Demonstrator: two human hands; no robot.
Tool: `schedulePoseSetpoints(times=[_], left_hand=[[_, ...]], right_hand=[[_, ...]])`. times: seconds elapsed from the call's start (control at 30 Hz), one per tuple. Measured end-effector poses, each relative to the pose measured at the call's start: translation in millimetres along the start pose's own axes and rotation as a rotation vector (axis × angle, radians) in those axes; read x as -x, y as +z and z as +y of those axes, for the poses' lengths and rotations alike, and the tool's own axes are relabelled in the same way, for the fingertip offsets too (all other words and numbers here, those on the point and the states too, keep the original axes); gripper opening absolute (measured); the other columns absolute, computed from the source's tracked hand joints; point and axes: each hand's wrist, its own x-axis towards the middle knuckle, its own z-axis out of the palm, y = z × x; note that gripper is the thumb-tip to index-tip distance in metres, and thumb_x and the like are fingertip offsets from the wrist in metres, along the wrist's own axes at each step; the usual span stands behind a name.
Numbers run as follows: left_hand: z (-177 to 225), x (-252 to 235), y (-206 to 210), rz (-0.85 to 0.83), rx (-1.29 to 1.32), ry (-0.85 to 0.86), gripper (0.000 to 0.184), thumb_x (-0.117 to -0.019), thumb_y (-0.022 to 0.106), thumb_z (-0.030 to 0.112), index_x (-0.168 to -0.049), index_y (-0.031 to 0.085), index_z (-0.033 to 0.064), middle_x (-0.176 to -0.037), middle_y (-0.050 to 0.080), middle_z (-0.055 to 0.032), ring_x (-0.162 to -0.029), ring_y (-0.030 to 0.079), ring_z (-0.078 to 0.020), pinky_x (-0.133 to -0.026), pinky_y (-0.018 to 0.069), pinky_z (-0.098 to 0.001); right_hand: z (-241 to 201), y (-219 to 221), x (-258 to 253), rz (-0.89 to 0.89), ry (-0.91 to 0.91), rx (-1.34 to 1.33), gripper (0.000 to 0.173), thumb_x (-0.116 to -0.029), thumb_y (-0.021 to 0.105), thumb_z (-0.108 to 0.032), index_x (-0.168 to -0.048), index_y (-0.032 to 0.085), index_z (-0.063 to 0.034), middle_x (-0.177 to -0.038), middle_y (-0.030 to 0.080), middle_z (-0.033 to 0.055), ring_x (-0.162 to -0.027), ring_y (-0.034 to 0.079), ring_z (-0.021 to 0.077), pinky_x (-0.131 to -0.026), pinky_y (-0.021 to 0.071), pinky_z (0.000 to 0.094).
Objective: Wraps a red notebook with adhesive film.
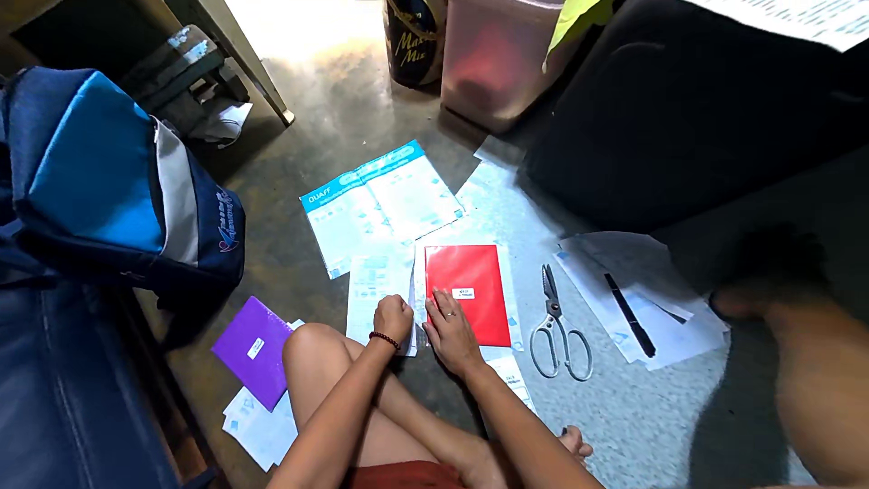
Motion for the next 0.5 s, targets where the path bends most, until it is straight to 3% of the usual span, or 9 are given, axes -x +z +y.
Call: schedulePoseSetpoints(times=[0.13,0.27,0.33,0.43,0.5], left_hand=[[0.1,4.3,4.8,0.094,0.048,-0.033,0.02,-0.0996,0.054,0.01,-0.1,0.067,-0.006,-0.103,0.066,-0.0207,-0.101,0.065,-0.0298,-0.091,0.0508,-0.0449],[-3.2,3.8,9.2,0.179,0.08,0.079,0.017,-0.0933,0.061,0.005,-0.1,0.068,-0.0086,-0.104,0.066,-0.0217,-0.102,0.065,-0.0296,-0.094,0.0507,-0.0406],[-5.6,2.8,12.5,0.191,0.115,0.176,0.023,-0.0907,0.061,-0.001,-0.112,0.064,-0.0089,-0.111,0.066,-0.0234,-0.103,0.066,-0.0303,-0.094,0.0523,-0.0399],[-5.9,-1.0,17.2,0.157,0.074,0.279,0.037,-0.0938,0.053,-0.004,-0.129,0.063,-0.0021,-0.135,0.055,-0.0251,-0.106,0.065,-0.0292,-0.094,0.0537,-0.037],[-3.2,-4.3,17.9,0.125,0.025,0.314,0.047,-0.0947,0.05,-0.005,-0.14,0.06,0.0031,-0.151,0.045,-0.0249,-0.118,0.062,-0.032,-0.1,0.0521,-0.0385]], right_hand=[[1.1,1.5,1.0,0.01,-0.014,0.003,0.047,-0.1012,0.052,-0.021,-0.141,0.059,0.0022,-0.153,0.048,0.0267,-0.144,0.041,0.0469,-0.12,0.0325,0.0553],[0.2,0.9,1.1,0.016,-0.009,-0.015,0.046,-0.1009,0.053,-0.019,-0.141,0.06,0.0025,-0.153,0.048,0.0267,-0.145,0.041,0.0465,-0.12,0.0324,0.0565],[0.7,1.3,1.9,0.021,-0.012,-0.014,0.046,-0.101,0.052,-0.02,-0.141,0.06,0.002,-0.152,0.048,0.0264,-0.144,0.042,0.0463,-0.12,0.0323,0.0557],[2.0,2.2,1.5,0.035,-0.024,-0.015,0.045,-0.101,0.052,-0.019,-0.14,0.06,0.0022,-0.152,0.049,0.0267,-0.143,0.043,0.0467,-0.12,0.0332,0.0557],[1.6,1.2,1.2,0.027,-0.02,-0.022,0.044,-0.1021,0.05,-0.018,-0.14,0.06,0.0022,-0.152,0.049,0.0264,-0.143,0.043,0.0464,-0.12,0.0331,0.0554]])
